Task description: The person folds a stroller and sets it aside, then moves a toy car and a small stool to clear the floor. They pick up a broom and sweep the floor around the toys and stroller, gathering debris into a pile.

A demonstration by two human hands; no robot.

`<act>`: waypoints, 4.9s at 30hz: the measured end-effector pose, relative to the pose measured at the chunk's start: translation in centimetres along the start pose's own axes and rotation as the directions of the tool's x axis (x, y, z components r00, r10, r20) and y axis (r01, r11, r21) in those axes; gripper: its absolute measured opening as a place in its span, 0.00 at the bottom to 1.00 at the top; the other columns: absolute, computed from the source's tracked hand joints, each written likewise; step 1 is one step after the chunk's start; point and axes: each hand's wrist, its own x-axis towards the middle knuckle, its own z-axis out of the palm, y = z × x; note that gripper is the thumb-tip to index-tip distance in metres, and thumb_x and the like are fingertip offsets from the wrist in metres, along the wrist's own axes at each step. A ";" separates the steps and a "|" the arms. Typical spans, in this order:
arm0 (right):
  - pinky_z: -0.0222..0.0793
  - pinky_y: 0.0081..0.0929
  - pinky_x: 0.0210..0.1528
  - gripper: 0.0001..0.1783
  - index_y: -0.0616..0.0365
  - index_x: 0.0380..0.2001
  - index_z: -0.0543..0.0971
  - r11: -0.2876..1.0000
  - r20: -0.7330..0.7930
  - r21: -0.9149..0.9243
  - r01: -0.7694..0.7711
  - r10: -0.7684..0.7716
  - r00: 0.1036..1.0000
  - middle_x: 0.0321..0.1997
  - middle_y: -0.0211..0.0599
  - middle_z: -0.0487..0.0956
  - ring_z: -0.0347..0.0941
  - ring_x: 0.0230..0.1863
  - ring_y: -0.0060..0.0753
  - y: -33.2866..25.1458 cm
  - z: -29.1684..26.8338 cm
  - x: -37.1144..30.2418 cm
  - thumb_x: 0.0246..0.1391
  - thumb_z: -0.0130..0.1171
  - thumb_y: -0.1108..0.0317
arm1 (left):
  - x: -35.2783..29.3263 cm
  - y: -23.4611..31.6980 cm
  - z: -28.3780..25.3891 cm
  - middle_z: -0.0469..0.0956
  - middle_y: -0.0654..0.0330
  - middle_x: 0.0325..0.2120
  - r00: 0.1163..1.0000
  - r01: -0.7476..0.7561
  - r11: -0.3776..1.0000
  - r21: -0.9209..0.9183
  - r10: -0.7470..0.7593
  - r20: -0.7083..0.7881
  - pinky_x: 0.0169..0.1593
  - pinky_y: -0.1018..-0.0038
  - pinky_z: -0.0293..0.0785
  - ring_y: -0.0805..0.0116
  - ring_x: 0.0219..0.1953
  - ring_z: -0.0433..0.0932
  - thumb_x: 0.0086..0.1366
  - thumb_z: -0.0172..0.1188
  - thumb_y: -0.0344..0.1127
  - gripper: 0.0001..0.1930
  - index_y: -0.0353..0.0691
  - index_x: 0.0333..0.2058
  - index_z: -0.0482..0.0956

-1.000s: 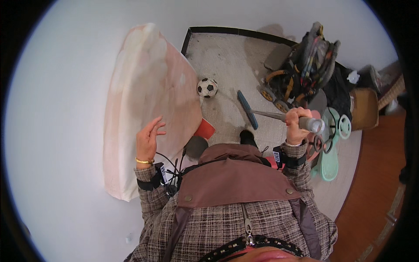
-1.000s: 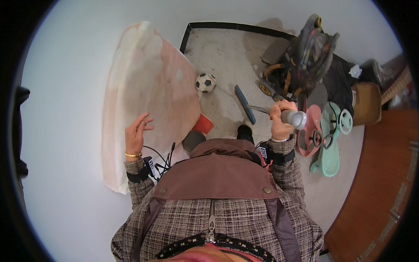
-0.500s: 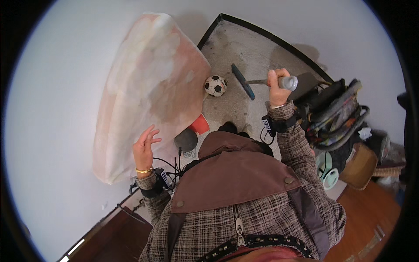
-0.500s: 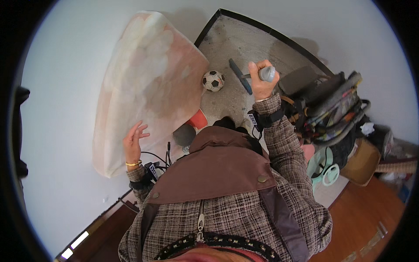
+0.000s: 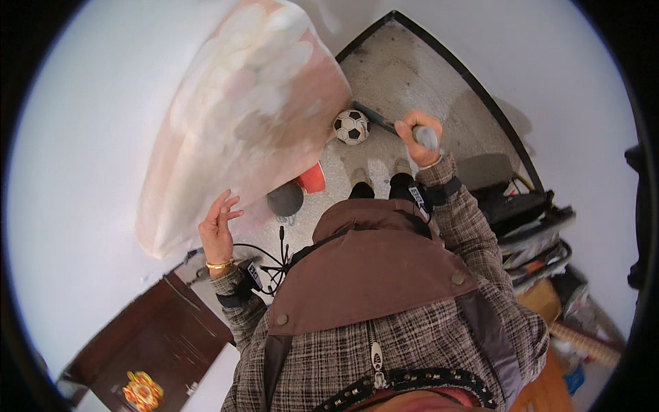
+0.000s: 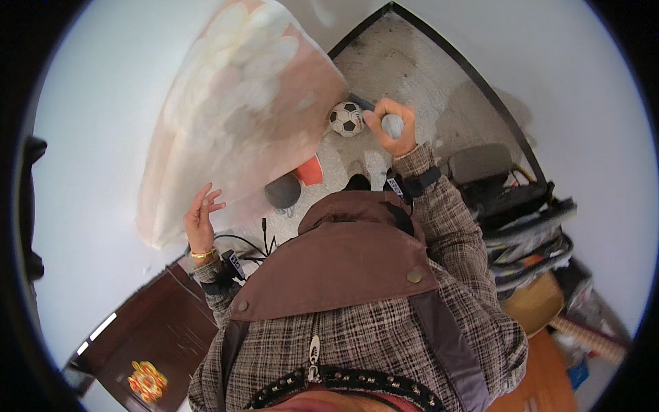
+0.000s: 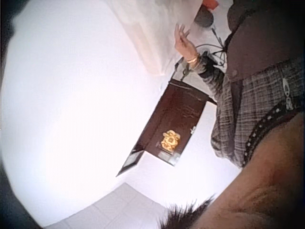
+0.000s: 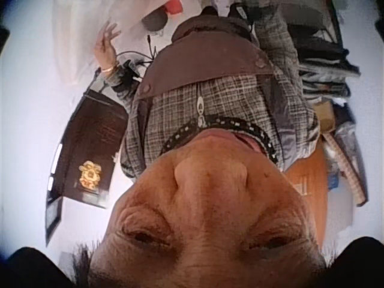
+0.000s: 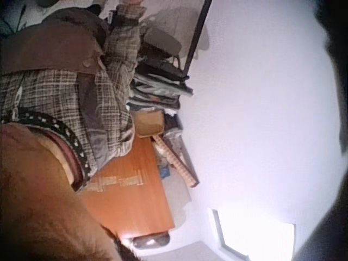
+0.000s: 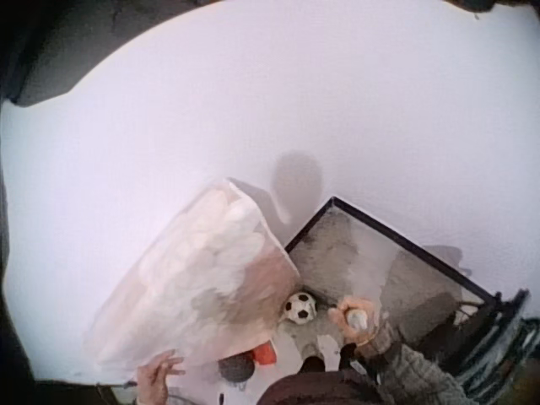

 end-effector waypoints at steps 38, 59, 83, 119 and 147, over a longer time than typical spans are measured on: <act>0.57 0.21 0.15 0.11 0.57 0.14 0.71 0.959 0.193 0.036 0.282 -0.284 0.939 0.12 0.27 0.68 0.63 0.13 0.21 -12.1 -12.1 11.4 0.42 0.62 0.75 | 4.9 9.5 10.4 0.78 0.48 0.40 0.990 0.127 0.864 -0.487 -0.077 0.121 0.42 0.72 0.76 0.62 0.35 0.81 0.69 0.45 0.31 0.16 0.31 0.52 0.69; 0.65 0.32 0.26 0.12 0.55 0.21 0.71 0.937 0.626 0.325 0.128 -0.315 0.714 0.23 0.33 0.72 0.69 0.23 0.36 -27.8 -35.9 21.2 0.43 0.67 0.70 | 9.1 40.0 46.2 0.71 0.52 0.15 0.686 0.684 -0.076 -0.726 -0.274 0.674 0.34 0.61 0.75 0.56 0.23 0.73 0.65 0.47 0.31 0.17 0.37 0.15 0.65; 0.60 0.33 0.29 0.13 0.56 0.18 0.67 0.969 0.672 0.242 0.041 -0.198 0.713 0.21 0.34 0.66 0.62 0.23 0.38 -28.1 -38.1 17.4 0.45 0.63 0.74 | 6.4 37.7 46.4 0.65 0.57 0.14 0.670 0.595 -0.039 -0.803 -0.527 0.523 0.29 0.64 0.72 0.63 0.16 0.64 0.67 0.44 0.35 0.14 0.36 0.22 0.64; 0.66 0.39 0.38 0.08 0.58 0.15 0.68 0.984 0.389 0.009 -0.179 0.162 0.907 0.19 0.37 0.68 0.65 0.24 0.40 -23.5 -60.9 20.1 0.42 0.55 0.78 | 11.4 51.7 70.4 0.67 0.55 0.15 0.586 0.719 -0.135 -0.682 -0.411 0.699 0.34 0.63 0.68 0.59 0.21 0.67 0.69 0.42 0.38 0.17 0.37 0.21 0.65; 0.67 0.40 0.35 0.08 0.55 0.14 0.67 0.984 0.374 0.121 -0.133 0.079 0.924 0.19 0.33 0.70 0.67 0.22 0.36 -26.3 -71.2 10.6 0.39 0.54 0.77 | -0.4 55.1 75.5 0.67 0.58 0.19 0.577 0.760 -0.198 -0.619 -0.233 0.783 0.40 0.58 0.74 0.62 0.19 0.67 0.68 0.44 0.33 0.09 0.38 0.29 0.62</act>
